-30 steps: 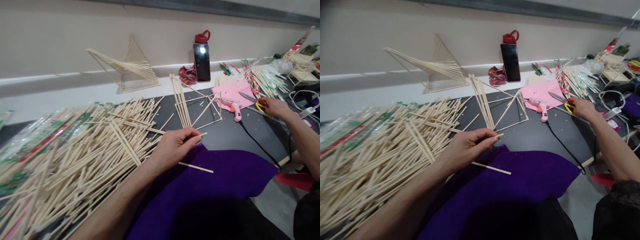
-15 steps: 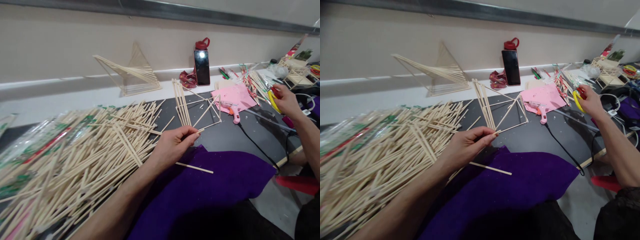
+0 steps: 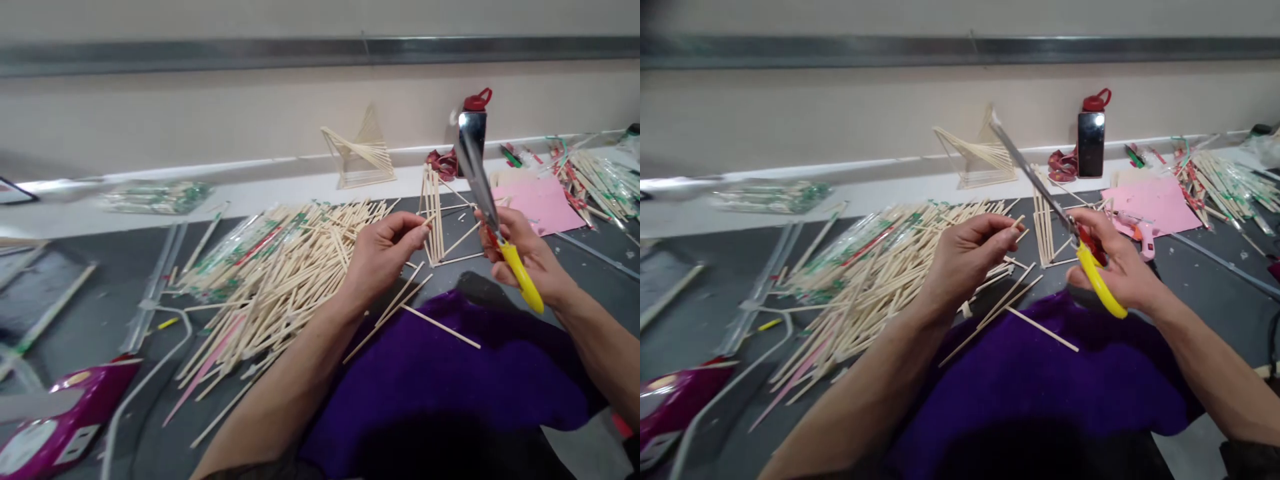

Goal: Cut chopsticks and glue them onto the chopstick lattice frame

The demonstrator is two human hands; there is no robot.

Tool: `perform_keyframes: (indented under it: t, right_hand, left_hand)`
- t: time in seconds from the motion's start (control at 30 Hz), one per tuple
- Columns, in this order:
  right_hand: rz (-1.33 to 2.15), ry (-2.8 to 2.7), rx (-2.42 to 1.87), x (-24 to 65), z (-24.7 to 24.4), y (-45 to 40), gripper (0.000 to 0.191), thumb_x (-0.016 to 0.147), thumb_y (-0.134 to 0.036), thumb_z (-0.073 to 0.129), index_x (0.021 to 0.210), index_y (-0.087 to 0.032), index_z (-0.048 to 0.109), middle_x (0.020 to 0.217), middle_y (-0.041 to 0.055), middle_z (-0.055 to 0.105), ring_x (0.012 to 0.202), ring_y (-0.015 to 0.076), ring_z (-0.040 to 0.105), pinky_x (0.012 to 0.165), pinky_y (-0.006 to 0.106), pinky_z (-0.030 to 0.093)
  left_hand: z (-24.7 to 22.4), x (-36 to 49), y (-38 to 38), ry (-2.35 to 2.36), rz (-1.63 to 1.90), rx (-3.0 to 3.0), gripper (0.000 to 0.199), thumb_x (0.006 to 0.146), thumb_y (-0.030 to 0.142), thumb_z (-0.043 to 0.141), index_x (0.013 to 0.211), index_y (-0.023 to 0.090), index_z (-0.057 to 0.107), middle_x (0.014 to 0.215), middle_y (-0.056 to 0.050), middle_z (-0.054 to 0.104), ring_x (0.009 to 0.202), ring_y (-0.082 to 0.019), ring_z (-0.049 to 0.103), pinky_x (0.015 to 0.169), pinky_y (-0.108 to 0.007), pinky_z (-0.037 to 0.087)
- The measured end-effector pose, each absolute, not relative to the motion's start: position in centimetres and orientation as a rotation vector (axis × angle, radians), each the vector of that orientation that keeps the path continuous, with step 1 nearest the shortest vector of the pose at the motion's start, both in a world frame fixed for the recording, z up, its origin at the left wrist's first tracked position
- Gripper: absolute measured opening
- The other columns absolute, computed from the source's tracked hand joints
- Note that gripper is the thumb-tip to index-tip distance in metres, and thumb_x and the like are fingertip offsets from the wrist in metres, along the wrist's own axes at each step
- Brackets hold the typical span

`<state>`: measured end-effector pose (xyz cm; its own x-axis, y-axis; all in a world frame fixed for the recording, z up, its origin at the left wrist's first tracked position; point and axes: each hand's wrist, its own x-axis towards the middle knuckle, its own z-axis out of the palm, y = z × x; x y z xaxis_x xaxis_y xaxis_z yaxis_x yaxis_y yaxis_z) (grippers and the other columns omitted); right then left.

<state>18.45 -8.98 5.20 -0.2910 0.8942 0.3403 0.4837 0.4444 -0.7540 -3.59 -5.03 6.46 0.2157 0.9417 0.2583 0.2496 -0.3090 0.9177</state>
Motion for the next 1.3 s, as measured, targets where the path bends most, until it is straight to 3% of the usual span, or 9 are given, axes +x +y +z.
perform_keyframes:
  t: [0.17,0.37,0.57,0.77,1.13,1.3]
  right_hand:
    - [0.611,-2.001,-1.335,17.5,4.3,-9.1,0.059,0.068,-0.032,0.073,0.121,-0.031,0.046,0.093,-0.0001,0.055,0.072,0.0153,0.052,0.066,0.032,0.048]
    - [0.504,-2.079,-1.489,17.5,3.7,-9.9,0.060,0.068,-0.036,0.074,0.122,-0.027,0.048,0.106,0.0055,0.063,0.082,0.0221,0.062,0.071,0.039,0.051]
    - [0.513,-2.111,-1.446,17.5,3.2,-9.8,0.059,0.071,-0.037,0.072,0.122,-0.027,0.046,0.116,0.0067,0.062,0.097,0.0254,0.063,0.079,0.043,0.052]
    - [0.526,-2.120,-1.459,17.5,3.1,-9.7,0.059,0.071,-0.039,0.072,0.123,-0.026,0.048,0.112,0.0076,0.062,0.092,0.0249,0.062,0.078,0.044,0.052]
    - [0.576,-2.144,-1.326,17.8,2.5,-9.7,0.059,0.079,-0.041,0.066,0.132,-0.027,0.043,0.117,0.0086,0.061,0.093,0.0245,0.062,0.077,0.042,0.051]
    - [0.442,-2.153,-1.322,17.9,2.1,-9.7,0.067,0.079,-0.045,0.066,0.139,-0.025,0.041,0.115,0.0121,0.059,0.099,0.0287,0.059,0.082,0.047,0.051]
  left_hand:
    - [6.8,-3.8,-5.1,1.074,1.196,1.680,0.011,0.081,0.026,0.061,0.078,0.016,0.065,0.061,0.002,0.059,0.057,-0.008,0.051,0.054,-0.021,0.043]
    - [6.1,-3.2,-5.3,1.018,1.144,1.595,0.009,0.080,0.024,0.058,0.080,0.017,0.064,0.061,0.002,0.060,0.058,-0.010,0.053,0.053,-0.021,0.042]
    - [5.9,-2.8,-5.4,1.060,0.997,1.597,0.004,0.074,0.020,0.059,0.075,0.018,0.062,0.056,0.003,0.059,0.053,-0.010,0.053,0.052,-0.022,0.042]
    - [5.3,-2.6,-5.4,1.045,0.969,1.610,0.005,0.069,0.016,0.057,0.069,0.018,0.062,0.059,0.002,0.060,0.056,-0.010,0.054,0.050,-0.021,0.042]
    - [5.0,-2.6,-5.5,0.989,0.996,1.700,0.014,0.080,0.029,0.059,0.079,0.018,0.068,0.075,-0.002,0.069,0.063,-0.011,0.058,0.053,-0.021,0.045]
    - [4.2,-2.5,-5.8,1.025,1.062,1.900,0.013,0.079,0.019,0.056,0.078,0.017,0.069,0.073,-0.001,0.069,0.063,-0.011,0.061,0.060,-0.021,0.048]
